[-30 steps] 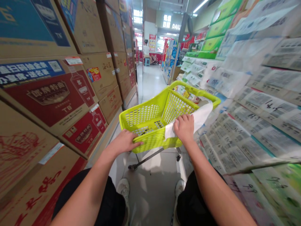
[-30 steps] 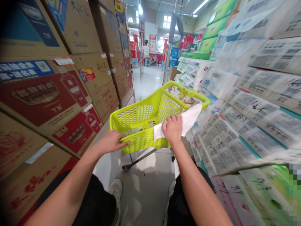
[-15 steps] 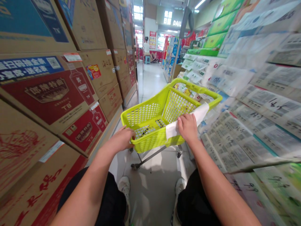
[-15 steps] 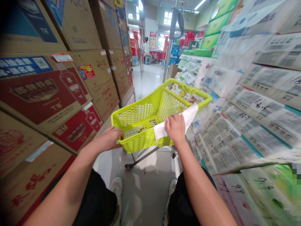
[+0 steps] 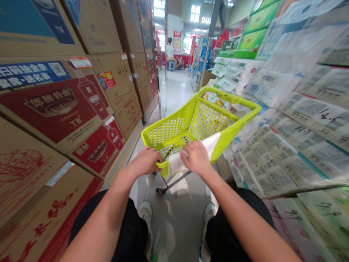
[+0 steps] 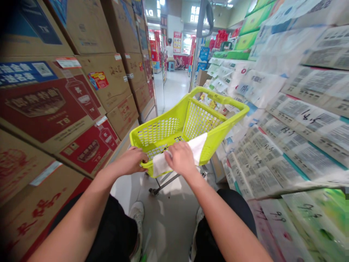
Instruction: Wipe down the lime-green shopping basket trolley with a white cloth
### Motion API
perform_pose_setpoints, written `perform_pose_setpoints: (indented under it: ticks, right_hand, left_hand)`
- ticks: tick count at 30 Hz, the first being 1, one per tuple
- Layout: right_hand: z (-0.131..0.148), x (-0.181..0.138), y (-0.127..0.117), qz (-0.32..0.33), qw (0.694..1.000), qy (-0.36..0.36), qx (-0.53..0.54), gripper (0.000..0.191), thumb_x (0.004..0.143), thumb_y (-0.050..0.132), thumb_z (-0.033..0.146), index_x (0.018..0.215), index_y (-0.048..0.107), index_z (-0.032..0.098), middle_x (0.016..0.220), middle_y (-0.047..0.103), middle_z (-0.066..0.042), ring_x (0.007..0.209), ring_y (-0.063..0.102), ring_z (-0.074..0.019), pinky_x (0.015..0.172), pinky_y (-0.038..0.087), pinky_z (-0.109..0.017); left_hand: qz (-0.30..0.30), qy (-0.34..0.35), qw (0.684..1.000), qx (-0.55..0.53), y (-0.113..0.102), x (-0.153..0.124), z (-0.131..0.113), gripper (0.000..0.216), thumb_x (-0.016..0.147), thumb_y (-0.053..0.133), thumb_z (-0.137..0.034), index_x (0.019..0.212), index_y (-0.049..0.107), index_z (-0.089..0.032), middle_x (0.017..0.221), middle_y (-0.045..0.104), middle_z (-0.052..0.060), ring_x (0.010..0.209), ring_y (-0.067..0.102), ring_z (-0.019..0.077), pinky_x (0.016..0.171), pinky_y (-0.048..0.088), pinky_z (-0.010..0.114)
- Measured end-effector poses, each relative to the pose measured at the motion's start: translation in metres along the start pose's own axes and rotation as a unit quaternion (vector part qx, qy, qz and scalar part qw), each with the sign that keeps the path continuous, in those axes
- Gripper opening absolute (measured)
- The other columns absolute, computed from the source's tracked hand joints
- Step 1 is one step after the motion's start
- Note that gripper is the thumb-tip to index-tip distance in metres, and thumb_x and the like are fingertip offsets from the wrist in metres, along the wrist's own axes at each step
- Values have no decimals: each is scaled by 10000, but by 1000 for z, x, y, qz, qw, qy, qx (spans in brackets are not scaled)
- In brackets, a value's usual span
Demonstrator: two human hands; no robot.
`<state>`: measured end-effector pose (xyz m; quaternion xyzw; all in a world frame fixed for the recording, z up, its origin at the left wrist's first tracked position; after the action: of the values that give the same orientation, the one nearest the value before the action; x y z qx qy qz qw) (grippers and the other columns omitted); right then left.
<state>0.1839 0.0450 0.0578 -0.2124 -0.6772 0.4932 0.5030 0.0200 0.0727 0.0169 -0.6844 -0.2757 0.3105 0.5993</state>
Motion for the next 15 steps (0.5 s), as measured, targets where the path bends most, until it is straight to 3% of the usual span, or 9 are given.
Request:
perform_pose_setpoints:
  ticks: [3,5,6,8,13,15]
  right_hand:
    - [-86,0,-21,-43,990,107,-74,303,1017,464,298,832,680,196,869,645,-108,921,518,-276,900,361,-413]
    - [-112,-1,-33,-74,983,136,-100,292,1001,460,265,816,678,204,862,641,-111,927,516,-286,922,363,-427]
    - [-112,-2,-36,-81,982,139,-103,292,1000,456,262,819,678,207,866,642,-113,937,514,-293,935,361,-437]
    - [-86,-2,-30,-65,987,117,-85,295,1011,444,276,849,680,206,881,650,-116,953,508,-304,946,359,-454]
    - [50,-6,2,26,999,-43,14,284,1006,532,427,1055,656,177,1033,662,-121,997,511,-303,933,369,-444]
    - [78,-9,8,35,995,-88,28,257,1019,525,410,1062,648,189,1031,666,-104,1004,527,-293,937,366,-435]
  left_hand:
    - [-1,8,1000,-3,1,-1,9,135,776,814,-343,849,763,-241,925,774,49,1006,687,272,966,407,407]
    - [-3,12,1000,1,0,-3,11,129,772,810,-335,851,764,-243,937,773,54,999,687,279,970,415,415]
    - [-3,11,1000,6,0,-4,11,131,768,805,-331,856,765,-244,936,772,60,997,688,288,969,421,423]
    - [-10,-1,1000,22,-2,-5,8,143,758,789,-341,858,767,-241,906,765,78,984,692,309,977,429,446]
    - [-34,-13,999,7,-6,-1,-13,309,762,732,-513,895,761,-236,857,751,94,934,710,316,990,451,467]
    - [-25,-16,1000,-4,-3,2,-16,300,802,684,-514,844,752,-225,814,746,97,895,718,307,926,476,430]
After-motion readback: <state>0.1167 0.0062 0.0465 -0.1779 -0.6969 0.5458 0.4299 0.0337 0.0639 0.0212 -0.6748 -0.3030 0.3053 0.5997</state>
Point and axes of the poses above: each hand's wrist, its own x-axis towards the middle knuckle, its own y-axis out of the palm, z = x × y, the point moved 9 cm from there along x, towards the middle knuckle
